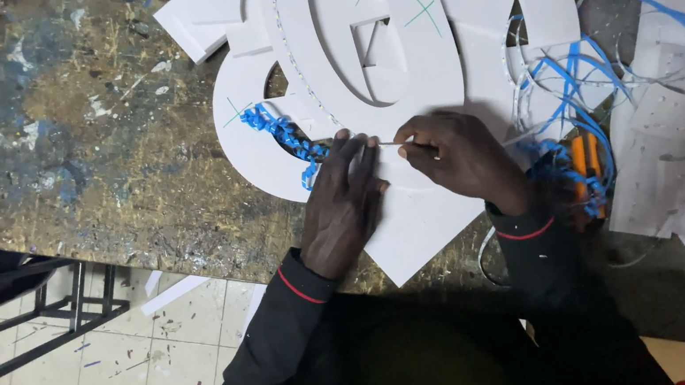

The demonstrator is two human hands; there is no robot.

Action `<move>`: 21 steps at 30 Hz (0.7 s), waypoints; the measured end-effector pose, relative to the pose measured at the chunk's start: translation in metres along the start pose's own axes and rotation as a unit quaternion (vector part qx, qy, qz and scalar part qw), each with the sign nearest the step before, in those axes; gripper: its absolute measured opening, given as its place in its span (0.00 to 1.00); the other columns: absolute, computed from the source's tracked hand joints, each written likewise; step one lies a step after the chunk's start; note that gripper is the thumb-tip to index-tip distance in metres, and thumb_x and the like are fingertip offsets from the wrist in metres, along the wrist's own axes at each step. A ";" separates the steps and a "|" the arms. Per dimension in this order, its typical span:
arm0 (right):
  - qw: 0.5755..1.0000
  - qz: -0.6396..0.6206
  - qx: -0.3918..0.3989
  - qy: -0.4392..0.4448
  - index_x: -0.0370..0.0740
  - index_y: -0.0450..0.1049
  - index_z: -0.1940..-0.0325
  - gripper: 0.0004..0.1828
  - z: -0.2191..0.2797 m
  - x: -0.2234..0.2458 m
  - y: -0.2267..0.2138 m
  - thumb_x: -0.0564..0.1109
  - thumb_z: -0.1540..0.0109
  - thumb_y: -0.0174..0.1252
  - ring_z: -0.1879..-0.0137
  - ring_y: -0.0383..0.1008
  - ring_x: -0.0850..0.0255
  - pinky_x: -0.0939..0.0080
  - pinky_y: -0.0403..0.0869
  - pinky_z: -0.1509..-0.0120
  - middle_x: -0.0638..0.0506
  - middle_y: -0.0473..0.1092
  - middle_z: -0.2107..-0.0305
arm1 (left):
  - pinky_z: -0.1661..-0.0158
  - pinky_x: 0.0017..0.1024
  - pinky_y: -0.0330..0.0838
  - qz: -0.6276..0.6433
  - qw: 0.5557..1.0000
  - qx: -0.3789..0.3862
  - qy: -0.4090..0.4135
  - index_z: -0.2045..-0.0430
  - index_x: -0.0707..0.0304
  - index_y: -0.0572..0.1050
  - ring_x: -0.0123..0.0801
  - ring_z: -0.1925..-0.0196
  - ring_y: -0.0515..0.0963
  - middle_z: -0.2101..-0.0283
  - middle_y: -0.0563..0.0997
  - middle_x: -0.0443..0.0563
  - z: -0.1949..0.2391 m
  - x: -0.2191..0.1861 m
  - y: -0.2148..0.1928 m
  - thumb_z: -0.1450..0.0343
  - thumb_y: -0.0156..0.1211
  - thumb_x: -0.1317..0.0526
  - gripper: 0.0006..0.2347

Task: Cutting LED strips to length and fitting them into the channels of foam letters for sign fabrication.

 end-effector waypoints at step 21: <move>0.998 -0.025 0.019 0.053 0.40 0.81 0.51 0.07 0.002 -0.035 0.000 0.36 0.34 0.65 0.69 0.81 0.39 0.41 0.75 0.66 0.42 0.78 0.76 | 0.34 0.61 0.75 -0.074 0.995 0.059 0.021 0.20 0.53 0.67 0.72 0.19 0.67 0.31 0.74 0.65 -0.005 -0.006 0.004 0.15 0.57 0.44 0.28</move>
Point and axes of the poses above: each hand's wrist, its own z-axis away from the middle knuckle, its own y-axis out of the palm, x = y × z, the point moved 9 cm from there along -z, towards the middle knuckle
